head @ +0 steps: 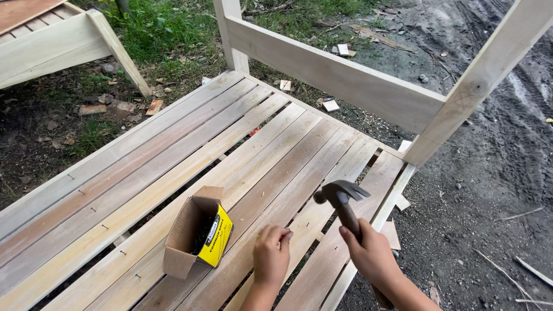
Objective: The person takes nails from a cardboard nail box and hammers them into the wooden slats of a furniture frame using a claw hammer, working along the slats and pressing nails in place before striking. At the end they pick up the nail box and hammer from the frame.
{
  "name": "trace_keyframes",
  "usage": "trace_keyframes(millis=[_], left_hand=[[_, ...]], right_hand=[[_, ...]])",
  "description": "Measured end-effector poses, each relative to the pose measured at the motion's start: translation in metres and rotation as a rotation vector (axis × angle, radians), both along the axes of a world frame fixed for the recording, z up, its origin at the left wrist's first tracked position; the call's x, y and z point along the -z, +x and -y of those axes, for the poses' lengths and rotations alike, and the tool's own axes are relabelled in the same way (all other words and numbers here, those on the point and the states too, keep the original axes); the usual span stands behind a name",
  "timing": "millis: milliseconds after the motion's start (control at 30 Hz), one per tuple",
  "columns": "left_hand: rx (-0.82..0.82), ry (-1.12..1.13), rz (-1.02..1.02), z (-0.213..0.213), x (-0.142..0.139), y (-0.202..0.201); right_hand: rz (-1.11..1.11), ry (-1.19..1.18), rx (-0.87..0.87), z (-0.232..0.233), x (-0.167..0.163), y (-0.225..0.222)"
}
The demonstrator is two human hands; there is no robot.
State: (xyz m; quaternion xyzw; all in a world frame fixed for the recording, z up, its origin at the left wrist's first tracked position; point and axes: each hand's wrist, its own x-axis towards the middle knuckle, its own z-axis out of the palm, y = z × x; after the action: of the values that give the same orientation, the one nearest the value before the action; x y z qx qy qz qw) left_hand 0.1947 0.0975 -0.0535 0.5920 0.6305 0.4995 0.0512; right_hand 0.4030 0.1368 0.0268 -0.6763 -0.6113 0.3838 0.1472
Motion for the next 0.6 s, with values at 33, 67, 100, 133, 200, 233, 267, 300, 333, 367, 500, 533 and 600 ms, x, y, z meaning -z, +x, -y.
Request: trace_keyframes(millis=[33, 67, 100, 133, 200, 233, 267, 300, 333, 367, 500, 533, 600], left_hand=[[-0.039, 0.021, 0.028, 0.004, -0.018, -0.009], [-0.076, 0.041, 0.053, 0.008, -0.038, -0.027], [-0.200, 0.068, 0.063, 0.015, -0.060, -0.053], [-0.327, -0.053, 0.060, 0.019, -0.080, -0.082], [-0.454, -0.455, -0.093, 0.012, -0.120, -0.143], [-0.370, -0.638, -0.153, 0.007, -0.130, -0.162], [-0.281, -0.822, -0.209, -0.001, -0.134, -0.175], [-0.188, -1.006, -0.263, -0.008, -0.132, -0.181], [-0.128, -1.066, -0.337, -0.016, -0.125, -0.182], [-0.070, -1.107, -0.412, -0.023, -0.117, -0.181], [0.006, -1.139, -0.584, -0.049, -0.075, -0.171], [0.002, -1.151, -0.597, -0.057, -0.069, -0.172], [-0.009, -1.165, -0.620, -0.066, -0.057, -0.174]], right_hand=[[-0.087, 0.015, 0.048, -0.003, -0.006, -0.001], [-0.177, 0.029, 0.097, -0.005, -0.011, -0.004], [-0.269, 0.031, 0.145, -0.004, -0.016, -0.008], [-0.297, 0.036, 0.129, -0.002, -0.021, -0.011], [-0.360, 0.072, 0.099, -0.002, -0.029, -0.019], [-0.349, 0.081, 0.086, -0.001, -0.031, -0.022], [-0.335, 0.089, 0.074, 0.000, -0.033, -0.025], [-0.321, 0.097, 0.062, 0.001, -0.034, -0.027], [-0.332, 0.085, 0.059, 0.003, -0.033, -0.029], [-0.342, 0.070, 0.060, 0.004, -0.032, -0.029], [-0.284, 0.059, 0.025, 0.006, -0.023, -0.031], [-0.278, 0.041, 0.014, 0.005, -0.021, -0.031], [-0.268, 0.005, -0.002, 0.005, -0.018, -0.033]])
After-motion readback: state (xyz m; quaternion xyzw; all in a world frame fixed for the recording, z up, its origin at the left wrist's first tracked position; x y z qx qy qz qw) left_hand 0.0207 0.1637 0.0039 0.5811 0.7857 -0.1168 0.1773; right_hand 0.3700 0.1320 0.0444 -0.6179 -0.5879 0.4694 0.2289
